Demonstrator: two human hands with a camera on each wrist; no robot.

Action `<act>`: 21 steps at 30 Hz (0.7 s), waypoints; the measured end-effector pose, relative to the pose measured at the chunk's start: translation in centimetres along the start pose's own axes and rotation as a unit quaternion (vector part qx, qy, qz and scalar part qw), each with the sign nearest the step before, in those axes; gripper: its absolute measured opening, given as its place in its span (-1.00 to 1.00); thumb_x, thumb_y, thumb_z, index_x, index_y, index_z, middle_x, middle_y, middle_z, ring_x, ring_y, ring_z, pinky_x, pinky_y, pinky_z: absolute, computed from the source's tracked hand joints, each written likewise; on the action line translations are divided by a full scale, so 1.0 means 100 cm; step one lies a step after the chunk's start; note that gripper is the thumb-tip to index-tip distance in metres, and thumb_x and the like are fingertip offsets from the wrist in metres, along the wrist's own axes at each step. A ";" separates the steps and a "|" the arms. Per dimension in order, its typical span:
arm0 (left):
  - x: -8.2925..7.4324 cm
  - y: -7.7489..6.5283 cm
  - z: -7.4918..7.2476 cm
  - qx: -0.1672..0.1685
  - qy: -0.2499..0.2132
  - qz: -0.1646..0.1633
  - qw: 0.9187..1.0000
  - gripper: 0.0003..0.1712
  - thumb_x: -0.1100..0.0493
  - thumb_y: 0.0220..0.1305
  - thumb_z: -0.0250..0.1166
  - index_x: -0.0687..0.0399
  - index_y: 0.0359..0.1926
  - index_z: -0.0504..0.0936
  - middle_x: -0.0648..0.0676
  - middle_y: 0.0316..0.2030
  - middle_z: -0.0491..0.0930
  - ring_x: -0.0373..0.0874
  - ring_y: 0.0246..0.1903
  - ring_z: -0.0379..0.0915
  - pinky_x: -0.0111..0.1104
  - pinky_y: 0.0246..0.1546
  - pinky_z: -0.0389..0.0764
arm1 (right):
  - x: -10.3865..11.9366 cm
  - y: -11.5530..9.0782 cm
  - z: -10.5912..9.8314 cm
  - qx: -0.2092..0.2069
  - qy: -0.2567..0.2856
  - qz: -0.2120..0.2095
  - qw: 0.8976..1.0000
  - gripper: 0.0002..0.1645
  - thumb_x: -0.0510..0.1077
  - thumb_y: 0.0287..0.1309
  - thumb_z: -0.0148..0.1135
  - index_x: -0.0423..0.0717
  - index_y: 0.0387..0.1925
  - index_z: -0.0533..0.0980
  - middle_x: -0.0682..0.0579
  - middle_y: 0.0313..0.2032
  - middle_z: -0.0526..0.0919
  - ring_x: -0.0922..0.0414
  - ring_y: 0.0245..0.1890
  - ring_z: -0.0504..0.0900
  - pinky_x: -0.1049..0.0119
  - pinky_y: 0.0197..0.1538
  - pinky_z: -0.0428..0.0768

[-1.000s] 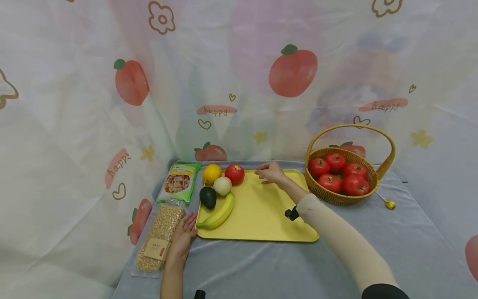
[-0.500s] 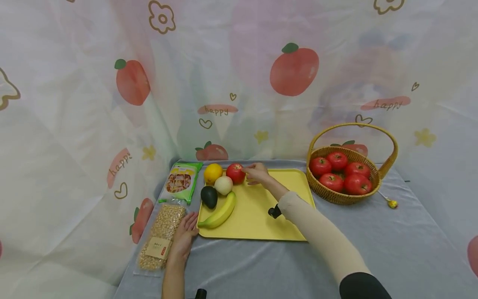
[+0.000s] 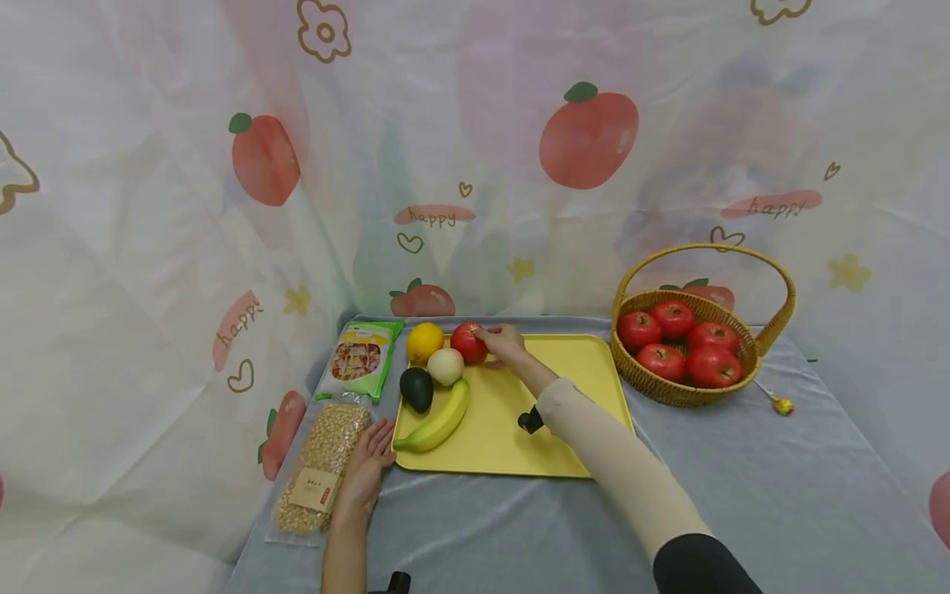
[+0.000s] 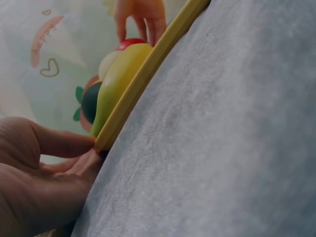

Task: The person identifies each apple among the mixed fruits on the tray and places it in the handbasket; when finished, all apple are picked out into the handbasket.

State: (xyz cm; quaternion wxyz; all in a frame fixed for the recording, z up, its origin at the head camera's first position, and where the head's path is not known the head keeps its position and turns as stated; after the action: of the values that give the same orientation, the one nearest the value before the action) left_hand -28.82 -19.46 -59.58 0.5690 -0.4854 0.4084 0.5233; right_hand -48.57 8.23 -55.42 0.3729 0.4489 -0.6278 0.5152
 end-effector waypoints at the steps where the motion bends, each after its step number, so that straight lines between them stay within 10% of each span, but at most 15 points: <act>1: 0.000 0.000 0.000 0.000 -0.001 -0.001 1.000 -0.17 0.68 0.33 -0.05 0.43 0.59 -0.02 0.46 0.55 0.08 0.27 0.57 -0.02 -0.07 0.54 0.17 | 0.000 0.000 0.001 0.000 0.003 0.000 1.000 -0.31 0.07 0.36 0.36 -0.26 0.32 0.45 -0.20 0.23 0.51 -0.13 0.20 0.57 -0.04 -0.04 0.78; 21: -0.001 0.000 0.001 0.002 0.002 -0.009 1.000 -0.17 0.67 0.36 -0.07 0.42 0.60 -0.05 0.46 0.56 0.05 0.27 0.58 -0.04 -0.14 0.53 0.21 | 0.000 0.001 0.004 0.070 0.105 0.017 0.992 -0.26 -0.22 0.24 0.43 -0.23 0.42 0.41 -0.27 0.34 0.49 -0.21 0.26 0.57 -0.18 0.17 0.66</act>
State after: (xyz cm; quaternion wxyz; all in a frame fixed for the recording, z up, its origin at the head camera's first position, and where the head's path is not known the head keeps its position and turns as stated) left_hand -28.80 -19.42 -59.49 0.5737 -0.4887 0.4063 0.5166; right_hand -48.70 7.84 -55.58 0.3958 0.4068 -0.5548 0.6084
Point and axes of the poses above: each hand's wrist, its own y-axis towards the middle knuckle, its own z-axis out of the palm, x = y × z, the point moved 9 cm from there along y, towards the middle knuckle
